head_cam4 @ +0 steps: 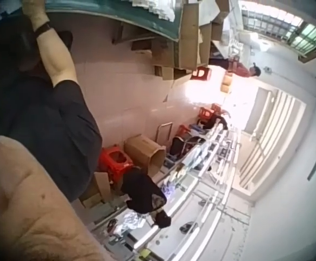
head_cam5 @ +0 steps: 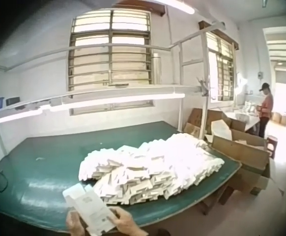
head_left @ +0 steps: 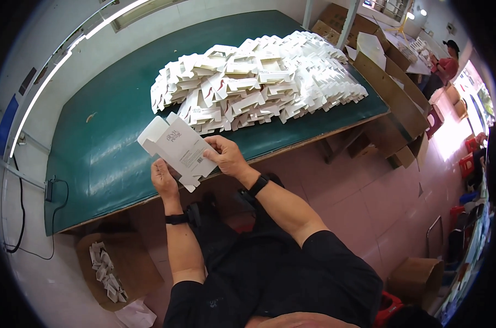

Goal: The person picks up a flat white box from a pile, folds the sides and flaps by hand, and places the assembled box into a stack on the table. This process is repeated with several more boxes from the pile.

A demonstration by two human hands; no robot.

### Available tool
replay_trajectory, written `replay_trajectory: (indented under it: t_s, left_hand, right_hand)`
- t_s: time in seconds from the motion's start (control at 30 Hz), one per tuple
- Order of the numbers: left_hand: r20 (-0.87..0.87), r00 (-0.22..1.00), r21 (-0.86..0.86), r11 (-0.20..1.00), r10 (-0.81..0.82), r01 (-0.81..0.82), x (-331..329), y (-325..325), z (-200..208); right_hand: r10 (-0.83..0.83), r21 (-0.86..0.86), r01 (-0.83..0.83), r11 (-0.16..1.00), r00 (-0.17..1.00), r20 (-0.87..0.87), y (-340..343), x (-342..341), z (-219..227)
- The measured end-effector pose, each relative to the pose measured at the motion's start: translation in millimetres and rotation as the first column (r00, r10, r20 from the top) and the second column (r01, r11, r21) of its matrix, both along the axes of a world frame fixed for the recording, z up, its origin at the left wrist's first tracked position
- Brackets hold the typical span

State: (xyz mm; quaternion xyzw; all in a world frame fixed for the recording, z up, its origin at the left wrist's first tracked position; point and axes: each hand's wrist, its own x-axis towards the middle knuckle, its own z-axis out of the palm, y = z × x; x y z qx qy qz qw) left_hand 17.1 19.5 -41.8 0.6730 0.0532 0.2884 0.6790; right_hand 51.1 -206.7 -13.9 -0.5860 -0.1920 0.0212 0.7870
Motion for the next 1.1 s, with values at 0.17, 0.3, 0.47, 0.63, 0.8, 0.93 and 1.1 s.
replay_trajectory:
  t_s: [0.17,0.3,0.47,0.63,0.8,0.93,1.1]
  left_hand:
    - [-0.026,1.0,-0.042,0.999,-0.008,0.007,-9,-8,10]
    - [-0.002,1.0,-0.039,0.999,0.012,-0.012,-8,-8,11]
    - [-0.01,1.0,0.017,1.0,0.02,-0.02,-10,-12,11]
    - [-0.002,1.0,0.036,0.999,0.014,-0.014,-12,-8,12]
    - [-0.022,1.0,0.06,0.998,-0.013,0.015,-9,-16,13]
    - [-0.023,1.0,0.035,0.999,-0.003,0.004,-8,-11,10]
    - [-0.026,1.0,0.03,1.0,-0.001,0.002,-10,-12,5]
  right_hand:
    - [-0.132,0.051,0.13,0.99,0.991,0.036,-36,14,42]
    - [-0.403,0.062,0.401,0.914,0.914,0.038,-73,63,100]
    - [-0.689,-0.114,0.761,0.639,0.632,0.355,-97,77,74]
    - [-0.673,-0.176,0.724,0.667,0.687,0.275,-105,25,8]
    - [-0.587,-0.276,0.647,0.711,0.762,0.274,-112,6,-8]
    - [-0.555,-0.309,0.637,0.706,0.769,0.317,-107,4,-4]
    - [-0.54,-0.314,0.596,0.739,0.803,0.252,-108,0,0]
